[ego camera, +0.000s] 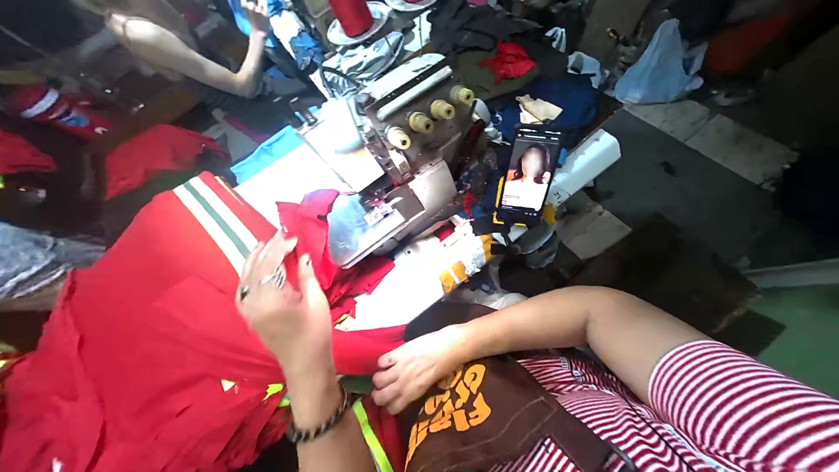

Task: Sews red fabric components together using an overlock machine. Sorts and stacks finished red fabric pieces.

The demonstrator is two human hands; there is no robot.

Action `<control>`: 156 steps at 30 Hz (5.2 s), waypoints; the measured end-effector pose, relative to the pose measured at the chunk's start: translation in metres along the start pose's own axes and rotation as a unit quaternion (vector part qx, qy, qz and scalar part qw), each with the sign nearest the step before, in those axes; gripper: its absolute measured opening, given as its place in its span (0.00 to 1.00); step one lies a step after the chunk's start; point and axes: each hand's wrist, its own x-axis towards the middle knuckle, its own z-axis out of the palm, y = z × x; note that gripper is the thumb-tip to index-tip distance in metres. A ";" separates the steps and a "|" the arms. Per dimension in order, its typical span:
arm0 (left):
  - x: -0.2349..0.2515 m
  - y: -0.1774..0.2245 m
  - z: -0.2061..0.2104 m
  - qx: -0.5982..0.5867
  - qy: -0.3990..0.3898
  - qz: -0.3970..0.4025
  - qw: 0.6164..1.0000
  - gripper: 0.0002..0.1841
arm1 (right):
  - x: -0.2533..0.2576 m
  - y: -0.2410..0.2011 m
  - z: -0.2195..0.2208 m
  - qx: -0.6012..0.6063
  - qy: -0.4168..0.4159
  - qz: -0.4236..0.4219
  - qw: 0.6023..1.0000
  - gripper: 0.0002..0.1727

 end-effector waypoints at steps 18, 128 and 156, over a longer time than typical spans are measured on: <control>-0.145 0.006 -0.066 -0.209 0.120 -0.220 0.945 0.12 | -0.010 0.016 0.030 -0.146 0.021 -0.009 0.989 0.17; 0.020 -0.080 -0.049 -0.491 0.146 -0.328 0.794 0.14 | -0.027 -0.039 -0.151 0.227 0.258 -0.001 0.939 0.07; -0.076 0.104 0.017 -0.652 0.026 -0.351 0.672 0.10 | -0.037 -0.013 -0.153 0.099 0.357 0.358 0.857 0.10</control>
